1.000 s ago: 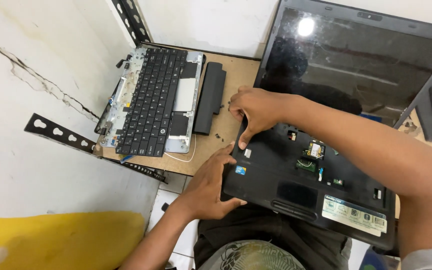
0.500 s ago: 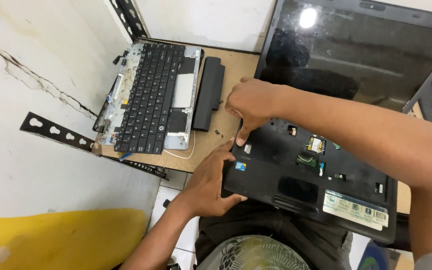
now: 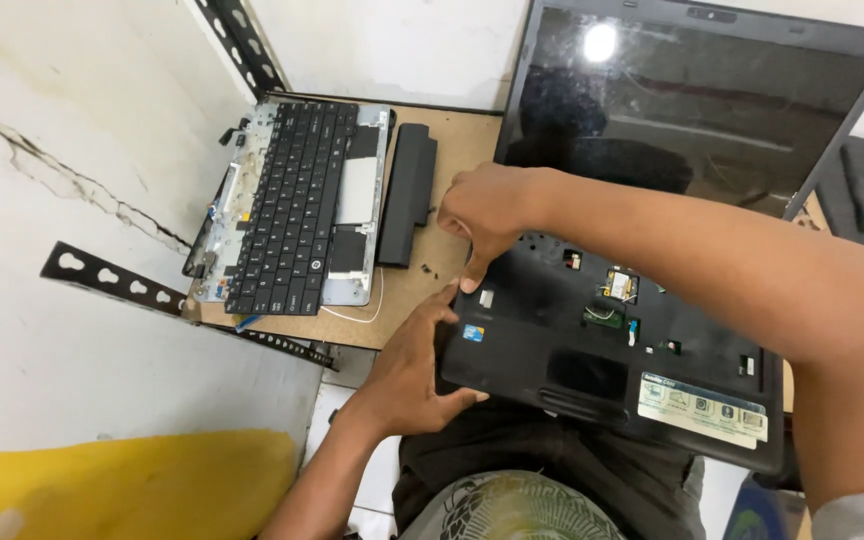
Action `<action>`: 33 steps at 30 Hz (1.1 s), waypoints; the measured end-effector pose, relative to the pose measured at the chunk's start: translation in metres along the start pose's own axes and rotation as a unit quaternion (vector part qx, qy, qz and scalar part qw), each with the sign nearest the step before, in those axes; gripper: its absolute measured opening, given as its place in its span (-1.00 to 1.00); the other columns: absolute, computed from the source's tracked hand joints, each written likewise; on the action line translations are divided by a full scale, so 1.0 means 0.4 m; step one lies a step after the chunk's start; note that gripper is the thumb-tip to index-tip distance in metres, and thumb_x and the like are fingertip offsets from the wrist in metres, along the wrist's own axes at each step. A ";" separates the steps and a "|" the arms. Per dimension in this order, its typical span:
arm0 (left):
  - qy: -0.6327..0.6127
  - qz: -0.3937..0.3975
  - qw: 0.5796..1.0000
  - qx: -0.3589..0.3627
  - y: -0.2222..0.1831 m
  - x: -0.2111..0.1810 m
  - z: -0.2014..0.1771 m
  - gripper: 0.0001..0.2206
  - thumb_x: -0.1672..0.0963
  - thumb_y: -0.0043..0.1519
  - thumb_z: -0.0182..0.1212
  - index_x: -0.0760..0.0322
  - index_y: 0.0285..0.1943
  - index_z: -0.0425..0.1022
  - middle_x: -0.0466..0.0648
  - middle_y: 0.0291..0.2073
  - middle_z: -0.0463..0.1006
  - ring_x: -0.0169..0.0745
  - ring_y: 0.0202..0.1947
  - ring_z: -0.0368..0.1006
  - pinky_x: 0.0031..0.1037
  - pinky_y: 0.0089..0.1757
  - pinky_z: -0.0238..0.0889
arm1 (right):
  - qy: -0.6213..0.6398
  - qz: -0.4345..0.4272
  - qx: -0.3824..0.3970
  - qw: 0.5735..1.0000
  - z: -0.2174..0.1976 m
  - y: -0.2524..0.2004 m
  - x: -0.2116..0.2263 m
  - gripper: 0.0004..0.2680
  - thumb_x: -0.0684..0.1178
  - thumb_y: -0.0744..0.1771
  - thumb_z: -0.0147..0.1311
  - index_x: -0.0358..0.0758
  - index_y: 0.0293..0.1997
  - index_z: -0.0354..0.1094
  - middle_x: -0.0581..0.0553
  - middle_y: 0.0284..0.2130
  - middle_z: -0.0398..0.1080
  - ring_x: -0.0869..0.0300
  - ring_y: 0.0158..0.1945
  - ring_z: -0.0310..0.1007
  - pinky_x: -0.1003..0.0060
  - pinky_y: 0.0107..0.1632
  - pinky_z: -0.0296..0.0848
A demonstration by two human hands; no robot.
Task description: Removing screws from a laptop casing and prying it open to access internal components.
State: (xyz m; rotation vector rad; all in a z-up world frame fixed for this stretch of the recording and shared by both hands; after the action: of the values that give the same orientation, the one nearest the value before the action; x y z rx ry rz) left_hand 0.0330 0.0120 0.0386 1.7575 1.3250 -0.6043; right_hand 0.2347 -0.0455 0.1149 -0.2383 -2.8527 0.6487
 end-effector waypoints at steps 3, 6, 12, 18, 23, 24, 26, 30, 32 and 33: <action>0.004 -0.009 1.000 -0.013 0.003 0.008 0.001 -0.31 0.04 -0.21 0.49 0.32 0.01 0.12 0.30 0.18 0.22 0.30 0.21 0.15 -0.12 0.14 0.08 | 0.004 -0.008 -0.006 1.000 0.002 -0.001 -0.004 -0.60 0.38 0.10 0.29 -0.03 -0.64 0.10 0.05 -0.76 0.15 0.19 -0.61 0.23 0.31 -0.45 0.24; 0.015 -0.024 1.000 -0.014 -0.007 0.016 0.007 -0.29 0.02 -0.22 0.51 0.28 0.00 0.12 0.22 0.17 0.25 0.22 0.21 0.18 -0.20 0.14 0.09 | 0.022 0.000 -0.004 1.000 0.000 -0.006 -0.004 -0.58 0.39 0.09 0.30 -0.02 -0.64 0.09 0.06 -0.76 0.16 0.21 -0.61 0.24 0.33 -0.45 0.25; 0.013 -0.016 1.000 -0.007 -0.004 -0.004 0.001 -0.33 0.03 -0.16 0.47 0.34 0.01 0.13 0.32 0.17 0.26 0.34 0.21 0.15 -0.08 0.12 0.07 | 0.016 -0.006 -0.006 1.000 -0.008 -0.013 0.005 -0.60 0.37 0.11 0.30 -0.01 -0.64 0.09 0.06 -0.77 0.12 0.21 -0.63 0.19 0.32 -0.47 0.24; 0.059 -0.040 0.997 0.023 -0.011 0.009 0.016 -0.34 -0.01 -0.06 0.37 0.38 0.07 0.10 0.33 0.27 0.11 0.25 0.35 -0.04 -0.13 0.17 -0.01 | -0.027 0.058 0.012 0.998 0.011 0.008 0.001 -0.52 0.53 0.00 0.26 -0.07 -0.67 0.17 0.08 -0.72 0.24 0.20 -0.55 0.23 0.29 -0.42 0.15; 0.057 -0.030 0.998 0.018 -0.012 0.007 0.017 -0.36 -0.02 -0.05 0.35 0.39 0.07 0.11 0.36 0.25 0.13 0.27 0.35 -0.04 -0.12 0.16 0.01 | -0.006 0.061 0.016 0.998 0.012 0.009 -0.001 -0.52 0.48 0.01 0.30 -0.10 -0.67 0.14 0.04 -0.73 0.19 0.18 -0.55 0.19 0.27 -0.45 0.12; 0.062 -0.033 0.997 0.022 -0.011 0.006 0.017 -0.37 -0.01 -0.05 0.35 0.38 0.07 0.12 0.36 0.25 0.12 0.27 0.35 -0.05 -0.12 0.17 -0.01 | 0.007 0.065 0.020 0.998 0.010 0.008 -0.001 -0.52 0.46 0.02 0.31 -0.11 -0.67 0.13 0.04 -0.74 0.17 0.20 -0.56 0.17 0.28 -0.47 0.11; 0.065 -0.025 0.997 0.014 -0.012 0.012 0.021 -0.37 -0.01 -0.05 0.35 0.39 0.06 0.13 0.37 0.23 0.14 0.26 0.35 -0.04 -0.13 0.17 0.00 | 0.005 0.066 0.022 0.998 0.010 0.011 -0.003 -0.52 0.47 0.01 0.30 -0.13 -0.66 0.16 0.03 -0.73 0.19 0.19 -0.55 0.19 0.27 -0.46 0.12; 0.058 -0.006 0.998 0.000 -0.015 0.014 0.026 -0.42 0.01 -0.04 0.32 0.37 0.05 0.15 0.35 0.20 0.19 0.26 0.34 -0.02 -0.13 0.17 0.00 | 0.010 0.082 0.033 0.996 0.007 0.005 0.002 -0.52 0.47 0.01 0.31 -0.14 -0.66 0.16 0.03 -0.72 0.19 0.20 -0.55 0.18 0.30 -0.46 0.14; 0.062 0.002 0.998 0.000 -0.017 0.016 0.030 -0.42 0.01 -0.03 0.33 0.37 0.05 0.15 0.35 0.20 0.19 0.28 0.33 0.00 -0.11 0.18 0.00 | 0.015 0.082 0.029 0.996 0.011 0.004 0.000 -0.52 0.46 0.01 0.32 -0.13 -0.66 0.17 0.03 -0.72 0.19 0.20 -0.54 0.19 0.29 -0.45 0.14; 0.068 0.011 0.998 -0.004 -0.017 0.016 0.030 -0.42 0.01 -0.03 0.34 0.37 0.05 0.15 0.34 0.20 0.19 0.30 0.32 0.01 -0.09 0.18 0.00 | 0.018 0.080 0.024 0.996 0.010 0.006 0.000 -0.53 0.46 0.00 0.33 -0.13 -0.67 0.17 0.04 -0.73 0.19 0.20 -0.53 0.19 0.29 -0.44 0.14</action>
State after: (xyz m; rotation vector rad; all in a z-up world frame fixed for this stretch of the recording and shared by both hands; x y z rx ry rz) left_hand 0.0298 0.0061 0.0247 1.8299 1.3966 -0.4740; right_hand 0.2341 -0.0452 0.1102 -0.4697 -2.8011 0.7332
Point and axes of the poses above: each hand's wrist, its own y-axis towards the middle knuckle, its own z-axis out of the palm, x = y × z, the point moved 2 cm from there along y, towards the middle knuckle
